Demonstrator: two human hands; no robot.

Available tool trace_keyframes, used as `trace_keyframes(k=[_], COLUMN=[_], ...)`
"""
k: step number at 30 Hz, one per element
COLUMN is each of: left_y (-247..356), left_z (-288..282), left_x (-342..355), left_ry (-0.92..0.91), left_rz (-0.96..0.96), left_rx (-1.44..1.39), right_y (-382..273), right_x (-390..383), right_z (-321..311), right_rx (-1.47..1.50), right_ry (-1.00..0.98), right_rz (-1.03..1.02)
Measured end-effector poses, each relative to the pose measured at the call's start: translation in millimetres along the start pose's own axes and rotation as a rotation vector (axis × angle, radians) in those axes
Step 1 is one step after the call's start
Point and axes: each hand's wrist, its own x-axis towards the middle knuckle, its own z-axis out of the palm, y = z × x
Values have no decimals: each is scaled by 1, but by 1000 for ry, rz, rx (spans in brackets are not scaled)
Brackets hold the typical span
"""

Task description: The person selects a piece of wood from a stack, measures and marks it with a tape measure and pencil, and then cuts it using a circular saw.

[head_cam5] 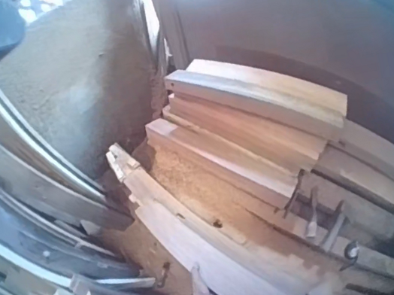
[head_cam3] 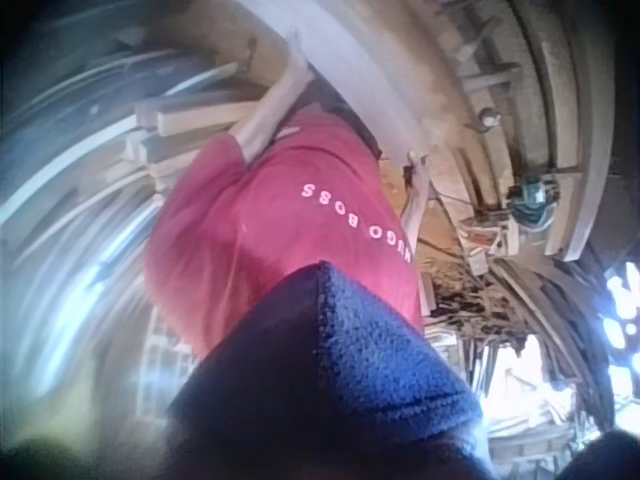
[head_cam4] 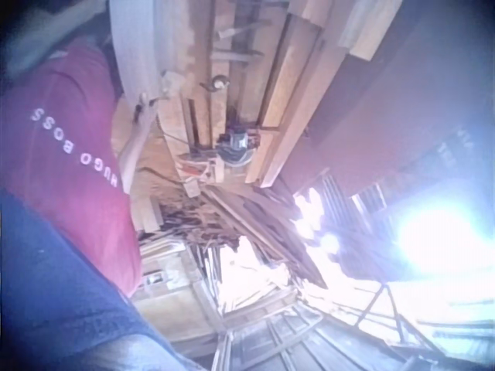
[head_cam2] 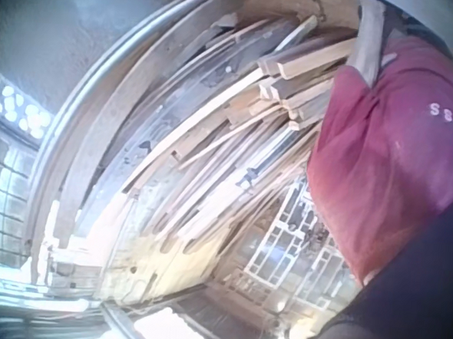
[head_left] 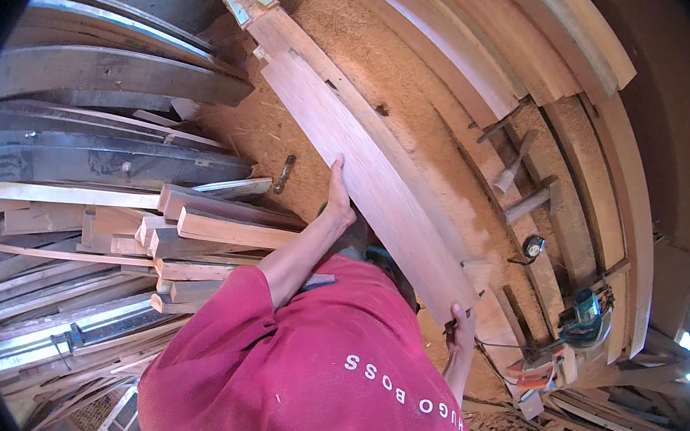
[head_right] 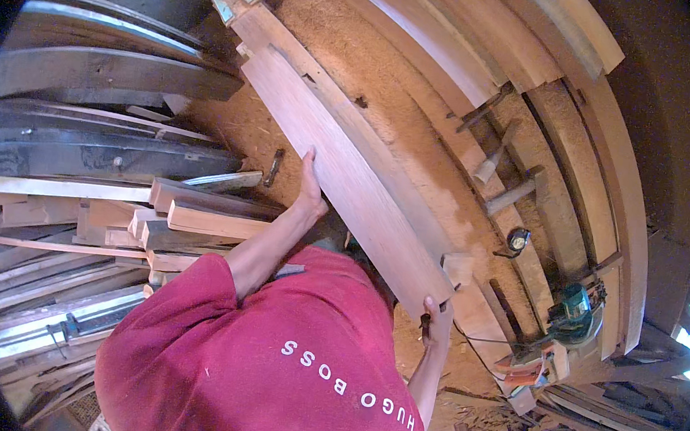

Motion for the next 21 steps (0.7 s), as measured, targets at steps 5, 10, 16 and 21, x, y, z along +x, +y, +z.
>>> trace_keyframes(k=[5, 10, 16, 21], left_y=[60, 121, 170, 177], left_z=[-11, -39, -17, -71], left_x=[43, 96, 125, 152], left_ry=[68, 48, 120, 168], left_rz=[99, 170, 231, 293], left_rx=[65, 36, 125, 195], right_y=[-21, -31, -36, -50], right_x=[35, 76, 116, 138], right_z=[73, 142, 196, 209], right_rx=[-109, -94, -115, -198], right_ry=[-57, -90, -73, -74], right_rz=[43, 126, 14, 32])
